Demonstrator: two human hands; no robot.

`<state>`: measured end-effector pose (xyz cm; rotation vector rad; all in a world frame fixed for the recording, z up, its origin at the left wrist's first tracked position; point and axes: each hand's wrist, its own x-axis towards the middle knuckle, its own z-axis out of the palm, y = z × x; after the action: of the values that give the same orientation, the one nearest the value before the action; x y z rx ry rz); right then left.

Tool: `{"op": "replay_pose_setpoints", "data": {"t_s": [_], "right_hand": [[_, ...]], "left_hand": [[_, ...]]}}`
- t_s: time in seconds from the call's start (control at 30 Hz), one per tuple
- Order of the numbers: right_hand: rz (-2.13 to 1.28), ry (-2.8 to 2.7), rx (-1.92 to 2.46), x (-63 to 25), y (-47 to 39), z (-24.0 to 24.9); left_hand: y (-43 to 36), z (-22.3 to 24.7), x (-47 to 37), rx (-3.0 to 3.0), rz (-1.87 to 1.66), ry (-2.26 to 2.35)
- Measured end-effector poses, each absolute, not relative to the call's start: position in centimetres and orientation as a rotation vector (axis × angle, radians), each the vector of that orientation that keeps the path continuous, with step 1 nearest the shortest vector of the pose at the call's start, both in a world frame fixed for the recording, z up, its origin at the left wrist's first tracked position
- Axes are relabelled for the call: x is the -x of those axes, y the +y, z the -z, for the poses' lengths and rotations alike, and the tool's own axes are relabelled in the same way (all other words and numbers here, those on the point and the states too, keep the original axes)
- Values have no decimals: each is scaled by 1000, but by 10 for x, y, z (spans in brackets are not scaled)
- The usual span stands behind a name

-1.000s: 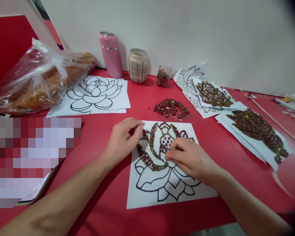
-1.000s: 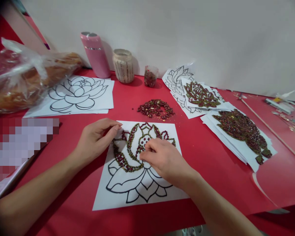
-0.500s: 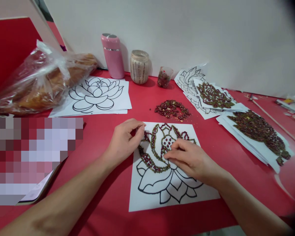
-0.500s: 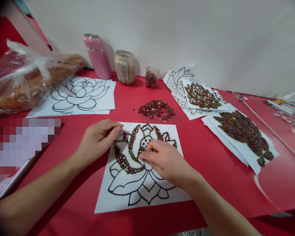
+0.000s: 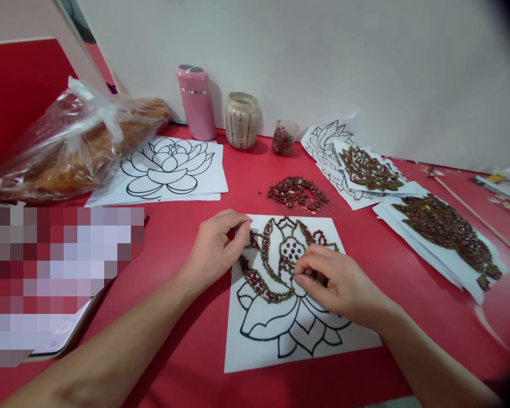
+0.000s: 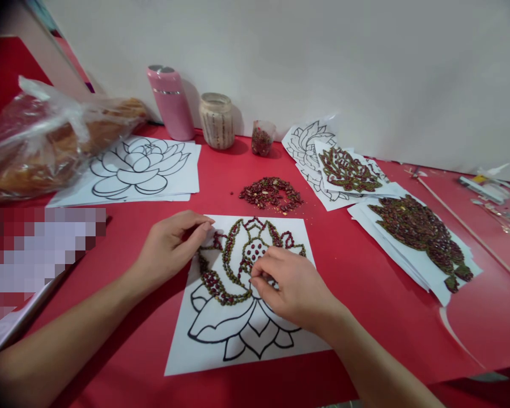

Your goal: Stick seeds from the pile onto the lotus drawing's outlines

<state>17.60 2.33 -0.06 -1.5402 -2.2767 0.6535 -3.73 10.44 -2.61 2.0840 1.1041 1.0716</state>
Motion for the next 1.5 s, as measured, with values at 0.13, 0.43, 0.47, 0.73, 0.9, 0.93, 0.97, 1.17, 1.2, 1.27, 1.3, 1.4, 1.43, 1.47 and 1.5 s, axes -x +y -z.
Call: {"op": "replay_pose_setpoints", "data": {"t_s": [0.13, 0.43, 0.47, 0.73, 0.9, 0.93, 0.97, 1.17, 1.2, 1.27, 1.3, 1.4, 1.43, 1.47, 1.5], "right_hand": [[-571, -2319, 1552, -170, 22, 0], [-493, -2584, 1429, -170, 27, -1], [-488, -2604, 1434, -169, 27, -1], [-446, -2683, 1452, -170, 27, -1], [-470, -2628, 1425, -177, 26, -6], [-446, -2632, 1408, -179, 27, -7], [-409, -2651, 1379, -179, 28, -7], [-187, -2862, 1162, -180, 38, -4], [-168, -2886, 1138, -180, 39, -3], [-123, -2907, 1080, -180, 40, -4], [-103, -2910, 1047, -180, 41, -4], [-50, -2909, 975, -180, 43, -4], [-39, -2916, 962, -181, 43, -4], [-33, -2925, 955, -181, 44, -4], [-28, -2932, 951, -181, 44, -4]], "left_hand": [[105, 26, 37, -2086, -1061, 1096], [105, 27, 38, -2106, -1078, 1079], [105, 27, 38, -2107, -1077, 1082], [106, 25, 36, -2140, -1051, 1118], [106, 25, 37, -2142, -1029, 1126], [106, 25, 37, -2144, -1027, 1124], [106, 25, 37, -2147, -1025, 1122], [106, 26, 37, -2137, -1036, 1108], [106, 27, 37, -2133, -1041, 1103], [106, 27, 37, -2131, -1049, 1096], [106, 27, 37, -2132, -1050, 1092], [106, 26, 37, -2127, -1051, 1085], [106, 26, 37, -2123, -1053, 1084], [106, 26, 37, -2119, -1056, 1082], [106, 26, 37, -2115, -1059, 1082]]}}
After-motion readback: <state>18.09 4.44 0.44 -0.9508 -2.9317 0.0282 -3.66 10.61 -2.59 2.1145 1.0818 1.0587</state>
